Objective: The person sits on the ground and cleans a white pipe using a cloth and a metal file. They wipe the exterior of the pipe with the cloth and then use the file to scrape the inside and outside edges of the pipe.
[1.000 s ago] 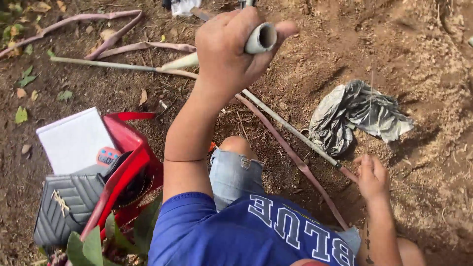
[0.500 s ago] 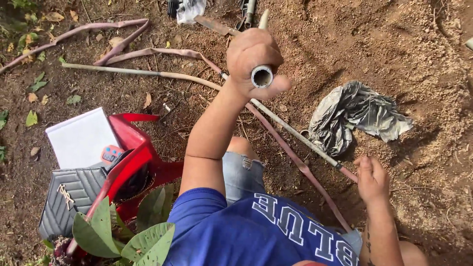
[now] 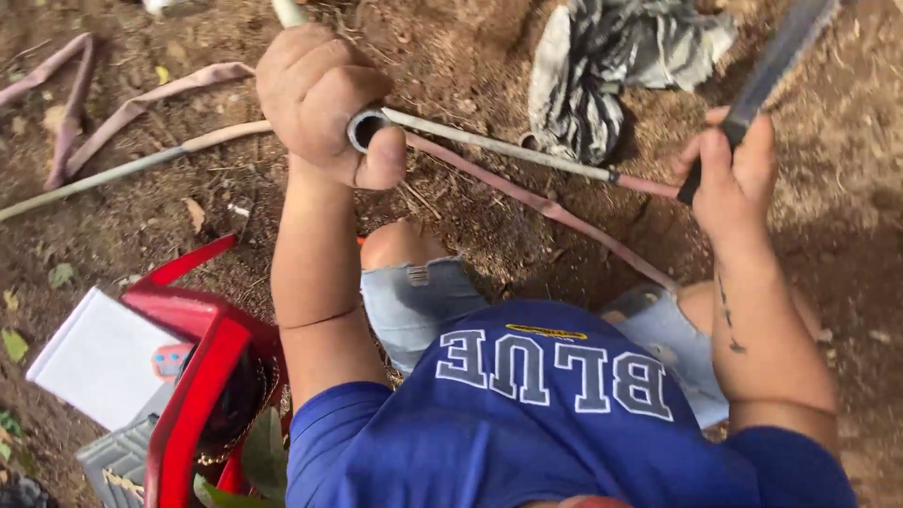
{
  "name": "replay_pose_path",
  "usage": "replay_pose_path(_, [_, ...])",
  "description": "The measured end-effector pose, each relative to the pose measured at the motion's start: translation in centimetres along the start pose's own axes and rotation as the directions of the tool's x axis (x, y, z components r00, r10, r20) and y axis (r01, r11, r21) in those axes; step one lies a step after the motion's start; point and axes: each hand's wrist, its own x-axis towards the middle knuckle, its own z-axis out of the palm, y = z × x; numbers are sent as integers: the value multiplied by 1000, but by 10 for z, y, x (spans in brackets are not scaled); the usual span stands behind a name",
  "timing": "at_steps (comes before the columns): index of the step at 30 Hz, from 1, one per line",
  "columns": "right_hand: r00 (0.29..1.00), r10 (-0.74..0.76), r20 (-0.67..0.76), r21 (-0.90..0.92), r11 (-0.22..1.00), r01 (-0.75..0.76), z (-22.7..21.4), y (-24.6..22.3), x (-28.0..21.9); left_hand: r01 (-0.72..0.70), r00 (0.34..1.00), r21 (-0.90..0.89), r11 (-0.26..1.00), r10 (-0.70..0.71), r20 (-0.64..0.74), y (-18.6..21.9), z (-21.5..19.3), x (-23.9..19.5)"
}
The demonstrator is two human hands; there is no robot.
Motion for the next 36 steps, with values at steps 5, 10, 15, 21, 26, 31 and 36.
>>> replay_pose_path(5, [994,-95,45,-93,991,99,5,-20,12,-37,999,86,996,36,11,-11,63,-49])
replay_pose_path(10, [892,-327,313,-94,924,372,22,-49,34,37,987,203,979,-68,148,17,121,-59])
replay_pose_path(15, [763,-487,425,-30,835,550,39,-60,47,307,929,-52,950,-287,234,28,123,-47])
replay_pose_path(21, [682,-613,399,-375,570,731,50,-46,67,334,927,-65,940,-315,205,20,120,-33])
replay_pose_path(26, [700,-583,412,-489,506,710,71,-80,67,283,951,11,959,-282,127,19,130,-23])
replay_pose_path(31, [794,-432,428,-515,606,607,90,-137,55,290,957,92,953,-290,-12,20,144,-31])
replay_pose_path(36, [852,-324,410,-644,559,522,84,-126,59,218,975,31,975,-216,-49,14,159,-42])
